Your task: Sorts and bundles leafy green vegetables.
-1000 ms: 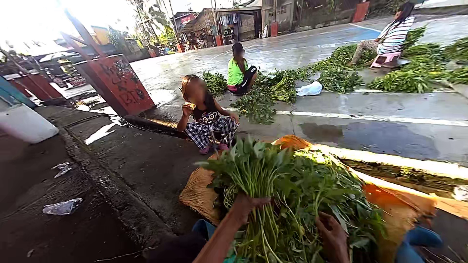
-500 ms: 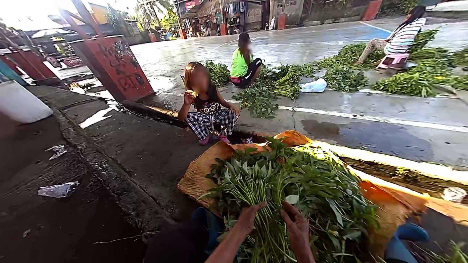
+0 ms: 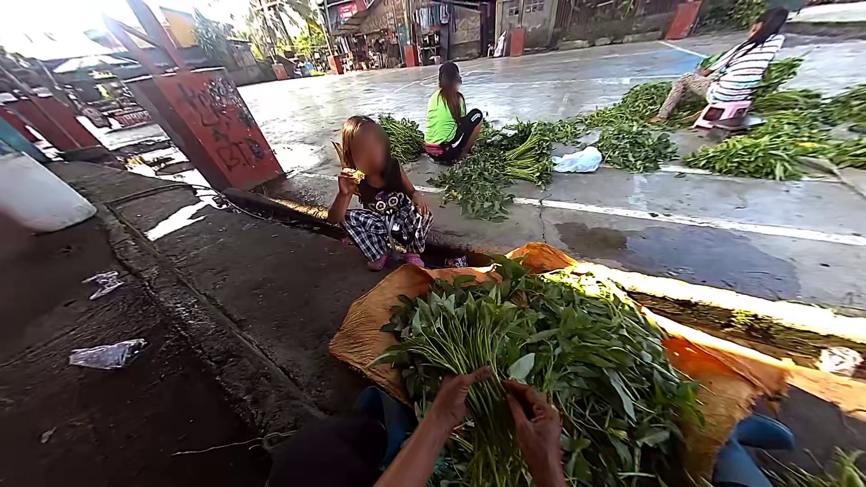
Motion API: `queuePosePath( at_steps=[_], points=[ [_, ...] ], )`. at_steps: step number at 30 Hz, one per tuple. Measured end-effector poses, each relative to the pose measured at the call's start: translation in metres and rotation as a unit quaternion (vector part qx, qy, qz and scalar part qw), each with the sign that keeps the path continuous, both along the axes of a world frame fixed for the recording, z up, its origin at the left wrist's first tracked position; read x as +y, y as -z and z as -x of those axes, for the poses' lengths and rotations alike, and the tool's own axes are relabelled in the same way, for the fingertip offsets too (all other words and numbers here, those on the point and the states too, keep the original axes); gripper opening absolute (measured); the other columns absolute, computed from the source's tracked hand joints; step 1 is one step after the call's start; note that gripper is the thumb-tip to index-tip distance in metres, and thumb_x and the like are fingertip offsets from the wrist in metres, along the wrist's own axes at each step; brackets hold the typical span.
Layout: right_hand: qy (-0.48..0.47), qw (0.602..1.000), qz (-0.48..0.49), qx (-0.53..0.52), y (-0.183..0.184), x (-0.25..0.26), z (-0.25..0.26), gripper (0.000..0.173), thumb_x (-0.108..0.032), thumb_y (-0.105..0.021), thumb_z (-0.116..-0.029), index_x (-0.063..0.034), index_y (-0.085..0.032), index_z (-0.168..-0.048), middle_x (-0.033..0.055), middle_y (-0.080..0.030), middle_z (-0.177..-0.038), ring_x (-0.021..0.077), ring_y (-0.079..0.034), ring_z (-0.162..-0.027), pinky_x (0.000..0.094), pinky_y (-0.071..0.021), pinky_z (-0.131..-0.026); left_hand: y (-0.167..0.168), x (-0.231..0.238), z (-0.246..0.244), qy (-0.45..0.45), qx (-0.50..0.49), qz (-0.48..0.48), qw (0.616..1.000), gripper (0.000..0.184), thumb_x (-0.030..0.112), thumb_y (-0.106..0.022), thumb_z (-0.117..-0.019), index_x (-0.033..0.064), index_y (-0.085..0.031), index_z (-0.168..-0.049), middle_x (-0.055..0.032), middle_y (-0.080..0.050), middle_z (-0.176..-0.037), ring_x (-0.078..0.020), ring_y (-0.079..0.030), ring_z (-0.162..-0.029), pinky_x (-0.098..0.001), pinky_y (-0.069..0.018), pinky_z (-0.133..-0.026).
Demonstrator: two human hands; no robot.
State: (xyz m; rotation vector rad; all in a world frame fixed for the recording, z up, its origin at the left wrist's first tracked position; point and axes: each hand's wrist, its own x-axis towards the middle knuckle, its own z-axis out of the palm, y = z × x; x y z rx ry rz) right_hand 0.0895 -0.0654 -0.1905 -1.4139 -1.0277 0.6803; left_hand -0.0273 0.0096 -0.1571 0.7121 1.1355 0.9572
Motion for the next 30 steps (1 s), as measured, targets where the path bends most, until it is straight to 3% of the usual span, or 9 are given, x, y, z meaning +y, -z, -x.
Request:
queuePosePath(
  at_steps=[9, 12, 16, 19, 22, 24, 26, 28, 30],
  points=[
    [-0.127, 0.975, 0.126, 0.135, -0.018, -0.006, -0.021, 0.015, -0.002, -0.058, -0.0919, 0.0024, -0.066, -0.105, 0.0011, -0.067, -0.084, 0.0061, -0.064, -0.071, 0.0245, -0.0556, -0.069, -0.017, 0.004, 0.010, 0.086, -0.011, 0.022, 0.996, 0.046, -0.007, -0.070, -0.0871, -0.0011, -0.050, -0.128, -0.0107, -0.067, -0.106, -0.0147, -0.067, -0.094, -0.0321, -0.0574, -0.085],
    [-0.131, 0.975, 0.099, 0.150, -0.020, -0.005, -0.023, 0.027, -0.015, -0.061, -0.0934, 0.0007, -0.063, -0.115, 0.0017, -0.067, -0.099, 0.0051, -0.064, -0.087, 0.0234, -0.0539, -0.080, -0.023, 0.001, 0.006, 0.087, -0.015, 0.006, 0.996, 0.050, -0.009, -0.072, -0.0839, -0.0022, -0.049, -0.128, -0.0118, -0.067, -0.106, -0.0148, -0.068, -0.094, -0.0317, -0.0578, -0.086],
    [-0.107, 0.977, 0.096, 0.155, -0.040, 0.014, -0.017, 0.062, -0.026, -0.064, -0.0941, 0.0076, -0.045, -0.143, 0.0172, -0.062, -0.126, 0.0142, -0.062, -0.109, 0.0317, -0.0513, -0.096, -0.023, -0.007, -0.003, 0.075, 0.022, -0.040, 0.996, 0.070, -0.007, -0.082, -0.0770, -0.0049, -0.044, -0.136, -0.0146, -0.064, -0.118, -0.0140, -0.065, -0.105, -0.0296, -0.0558, -0.092],
    [0.002, 0.976, 0.052, 0.210, -0.043, 0.029, -0.001, 0.013, -0.010, -0.068, -0.0940, 0.0012, -0.064, -0.097, 0.0035, -0.064, -0.084, 0.0061, -0.061, -0.076, 0.0233, -0.0525, -0.073, -0.020, -0.014, -0.009, 0.033, 0.044, -0.055, 0.997, 0.073, -0.002, -0.085, -0.0744, -0.0052, -0.045, -0.136, -0.0146, -0.063, -0.121, -0.0130, -0.063, -0.109, -0.0284, -0.0539, -0.095],
    [0.046, 0.953, -0.002, 0.298, -0.037, 0.036, 0.007, 0.013, 0.001, -0.061, -0.0963, -0.0019, -0.060, -0.083, 0.0002, -0.061, -0.072, 0.0058, -0.060, -0.067, 0.0222, -0.0532, -0.069, -0.015, -0.014, -0.011, 0.009, 0.035, -0.064, 0.997, 0.075, -0.005, -0.083, -0.0743, -0.0041, -0.045, -0.138, -0.0155, -0.062, -0.125, -0.0147, -0.062, -0.114, -0.0297, -0.0527, -0.099],
    [0.049, 0.971, -0.016, 0.232, -0.027, 0.033, 0.010, 0.005, -0.002, -0.057, -0.0985, 0.0008, -0.060, -0.096, 0.0022, -0.063, -0.083, 0.0047, -0.062, -0.077, 0.0212, -0.0539, -0.076, -0.011, -0.013, -0.011, -0.002, 0.037, -0.069, 0.997, 0.072, -0.006, -0.082, -0.0751, -0.0044, -0.045, -0.138, -0.0159, -0.062, -0.125, -0.0153, -0.062, -0.114, -0.0295, -0.0523, -0.099],
    [0.052, 0.997, -0.005, 0.050, -0.014, 0.025, 0.008, 0.022, -0.004, -0.056, -0.0978, 0.0101, -0.064, -0.112, 0.0158, -0.068, -0.101, 0.0181, -0.065, -0.095, 0.0345, -0.0529, -0.089, -0.010, -0.010, -0.010, -0.018, 0.035, -0.061, 0.997, 0.069, -0.004, -0.080, -0.0782, -0.0042, -0.046, -0.138, -0.0171, -0.061, -0.128, -0.0175, -0.061, -0.116, -0.0318, -0.0517, -0.100],
    [0.027, 0.993, 0.026, -0.111, 0.002, 0.011, -0.003, 0.024, -0.003, -0.059, -0.0949, 0.0140, -0.067, -0.109, 0.0268, -0.069, -0.102, 0.0366, -0.068, -0.096, 0.0515, -0.0537, -0.090, -0.013, -0.002, -0.004, -0.049, 0.027, -0.045, 0.997, 0.066, 0.000, -0.079, -0.0830, -0.0032, -0.046, -0.141, -0.0184, -0.059, -0.132, -0.0210, -0.059, -0.120, -0.0365, -0.0504, -0.102],
    [-0.081, 0.958, 0.176, -0.211, 0.014, -0.009, -0.027, 0.022, -0.006, -0.061, -0.0968, 0.0128, -0.069, -0.106, 0.0294, -0.069, -0.103, 0.0424, -0.068, -0.100, 0.0558, -0.0523, -0.094, -0.016, 0.011, 0.009, -0.071, 0.033, -0.047, 0.996, 0.065, 0.002, -0.078, -0.0859, -0.0026, -0.045, -0.142, -0.0186, -0.059, -0.134, -0.0219, -0.059, -0.121, -0.0378, -0.0507, -0.102]
  ],
)
